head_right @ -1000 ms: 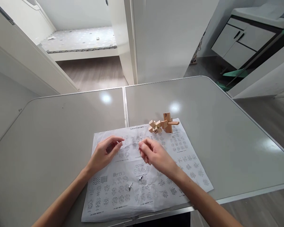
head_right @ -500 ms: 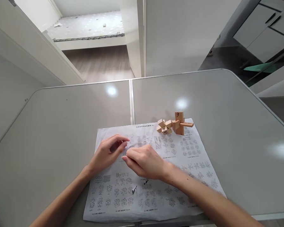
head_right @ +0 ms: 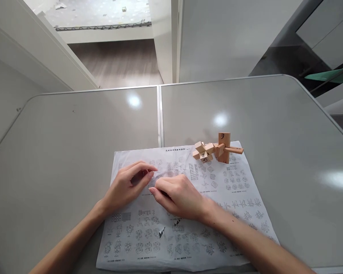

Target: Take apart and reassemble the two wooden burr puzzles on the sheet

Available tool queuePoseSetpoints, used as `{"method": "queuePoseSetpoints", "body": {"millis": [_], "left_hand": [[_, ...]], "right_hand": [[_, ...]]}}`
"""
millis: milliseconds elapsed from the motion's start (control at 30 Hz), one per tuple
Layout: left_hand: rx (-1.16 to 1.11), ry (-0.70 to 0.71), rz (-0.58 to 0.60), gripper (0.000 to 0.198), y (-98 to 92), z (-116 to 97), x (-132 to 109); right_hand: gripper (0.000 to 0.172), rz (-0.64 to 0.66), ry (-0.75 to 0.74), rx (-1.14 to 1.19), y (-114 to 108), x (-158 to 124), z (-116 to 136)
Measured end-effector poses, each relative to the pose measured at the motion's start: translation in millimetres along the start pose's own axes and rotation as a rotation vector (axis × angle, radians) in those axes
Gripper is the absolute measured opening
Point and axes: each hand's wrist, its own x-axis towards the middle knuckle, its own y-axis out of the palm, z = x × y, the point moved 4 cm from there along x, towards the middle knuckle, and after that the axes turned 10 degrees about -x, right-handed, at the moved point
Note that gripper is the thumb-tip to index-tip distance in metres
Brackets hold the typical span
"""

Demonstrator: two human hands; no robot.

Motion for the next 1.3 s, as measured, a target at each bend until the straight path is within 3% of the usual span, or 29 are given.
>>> {"method": "queuePoseSetpoints", "body": {"millis": [1300], "left_hand": [[-0.025,0.027,-0.020,0.014,-2.8,-2.0,0.4]], "right_hand": [[0.040,-0.088,-0.081,-0.057,-0.5,-0.2,4.5]]}}
